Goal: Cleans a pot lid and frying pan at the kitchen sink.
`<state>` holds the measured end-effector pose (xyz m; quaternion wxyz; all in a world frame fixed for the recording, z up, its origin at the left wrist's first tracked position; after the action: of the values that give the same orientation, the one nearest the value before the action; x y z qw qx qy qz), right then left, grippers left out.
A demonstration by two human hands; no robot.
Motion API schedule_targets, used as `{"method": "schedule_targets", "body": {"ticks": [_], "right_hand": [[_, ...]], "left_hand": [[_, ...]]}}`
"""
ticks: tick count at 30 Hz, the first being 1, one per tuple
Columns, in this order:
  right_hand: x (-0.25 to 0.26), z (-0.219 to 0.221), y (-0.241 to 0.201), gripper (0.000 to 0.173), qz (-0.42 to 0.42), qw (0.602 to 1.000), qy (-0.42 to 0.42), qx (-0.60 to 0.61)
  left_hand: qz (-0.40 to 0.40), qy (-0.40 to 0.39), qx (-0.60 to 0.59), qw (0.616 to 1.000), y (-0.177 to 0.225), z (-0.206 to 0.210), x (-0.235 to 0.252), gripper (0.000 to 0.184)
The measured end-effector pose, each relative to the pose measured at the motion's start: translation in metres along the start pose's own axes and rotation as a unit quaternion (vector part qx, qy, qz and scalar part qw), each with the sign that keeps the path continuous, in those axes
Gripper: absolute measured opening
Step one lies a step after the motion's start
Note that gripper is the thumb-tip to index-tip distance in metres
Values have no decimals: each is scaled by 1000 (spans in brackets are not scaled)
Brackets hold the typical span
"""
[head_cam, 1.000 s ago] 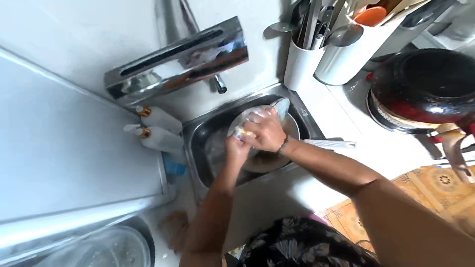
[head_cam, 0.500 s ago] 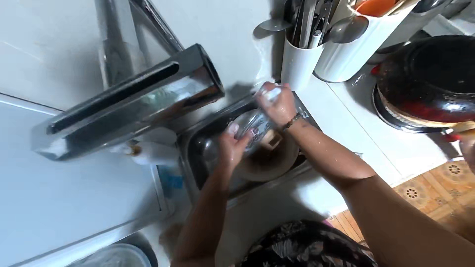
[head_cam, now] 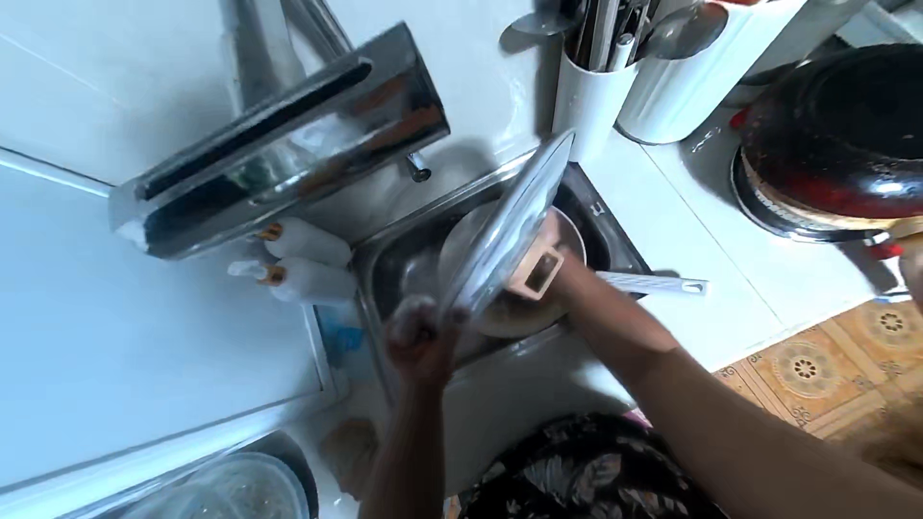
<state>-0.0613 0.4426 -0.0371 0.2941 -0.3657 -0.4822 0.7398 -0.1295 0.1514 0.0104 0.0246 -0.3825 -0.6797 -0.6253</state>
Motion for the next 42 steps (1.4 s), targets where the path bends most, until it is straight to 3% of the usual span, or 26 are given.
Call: {"method": "schedule_targets", "body": {"ticks": [3, 5, 6, 8, 11, 13, 14, 15, 16, 18, 19, 22, 23, 24, 26, 27, 28, 30, 32, 34, 36, 37, 39, 41, 42], "right_hand": [[-6, -9, 25, 40, 73, 963, 5, -260], [0, -8, 6, 39, 8, 969, 8, -246], [-5, -1, -10, 37, -46, 985, 14, -167], [-33, 27, -50, 29, -173, 978, -46, -109], [-98, 69, -93, 16, -347, 886, -195, -238], [-119, 81, -101, 17, -442, 814, -241, -291], [-118, 79, -103, 19, -457, 807, -249, -280], [-108, 74, -106, 21, -444, 826, -244, -247], [-91, 64, -106, 22, -397, 869, -221, -195], [-45, 43, -88, 23, -235, 961, -136, -54], [-24, 33, -68, 29, -142, 985, -91, 18], [-4, 13, 22, 47, 117, 987, -27, 107], [-5, 9, 45, 44, 148, 986, -15, 71], [-5, 6, 51, 40, 147, 989, -13, -20], [-3, 2, 23, 39, 97, 965, -52, -239], [-3, 4, 0, 38, 59, 963, -55, -259], [-1, 11, -20, 34, 7, 978, -31, -208], [-15, 34, -57, 33, -110, 980, -59, -153], [-46, 60, -83, 29, -252, 943, -108, -187], [-91, 80, -90, 21, -382, 881, -164, -224], [-130, 91, -79, 19, -464, 814, -220, -272], [-134, 89, -76, 19, -487, 803, -227, -259], [-104, 67, -79, 18, -437, 858, -190, -191], [-40, 41, -74, 21, -278, 949, -93, -114], [-15, 32, -67, 26, -194, 975, -66, -85]], "left_hand": [[-89, 34, 28, 995, -37, -23, -11, 14], [-133, -46, 119, 983, 3, -24, 14, 17], [-132, -100, 176, 970, 30, -19, 29, 16], [-130, -187, 280, 933, 65, -9, 52, 19], [-129, -238, 342, 900, 64, -3, 53, 20], [-114, -228, 313, 915, 52, -6, 44, 14], [-99, -209, 296, 927, 49, -8, 39, 13], [-88, -190, 283, 936, 47, -12, 35, 13], [-85, -173, 261, 946, 46, -19, 31, 13], [-85, -130, 183, 971, 45, -35, 21, 10], [-80, -102, 136, 982, 45, -40, 16, 9], [-52, -11, 32, 998, 17, -50, -10, 11], [-56, 14, 9, 998, -1, -52, -21, 11], [-72, 31, -2, 997, -20, -55, -29, 12], [-138, 9, 12, 990, -40, -63, -33, 26], [-168, -27, 39, 985, -37, -63, -25, 32], [-185, -66, 67, 978, -26, -59, -13, 29], [-173, -136, 138, 966, 9, -42, 12, 23], [-128, -157, 207, 957, 32, -23, 27, 20], [-102, -148, 226, 957, 29, -13, 28, 17], [-109, -123, 194, 967, 13, -11, 20, 8], [-106, -115, 183, 970, 8, -9, 15, 7], [-98, -119, 199, 968, 8, -4, 14, 14], [-90, -126, 189, 970, 10, -8, 10, 16], [-91, -123, 181, 972, 11, -10, 6, 15]]}}
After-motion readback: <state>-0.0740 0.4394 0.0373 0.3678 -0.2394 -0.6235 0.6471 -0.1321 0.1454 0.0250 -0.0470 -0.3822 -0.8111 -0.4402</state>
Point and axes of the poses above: each hand's wrist, its own x-axis towards the middle knuckle, its own z-axis out of the palm, y = z × x, the point moved 3 cm from there along x, towards the middle knuckle, and after that the axes turned 7 degrees about x, right-handed, at the moved point
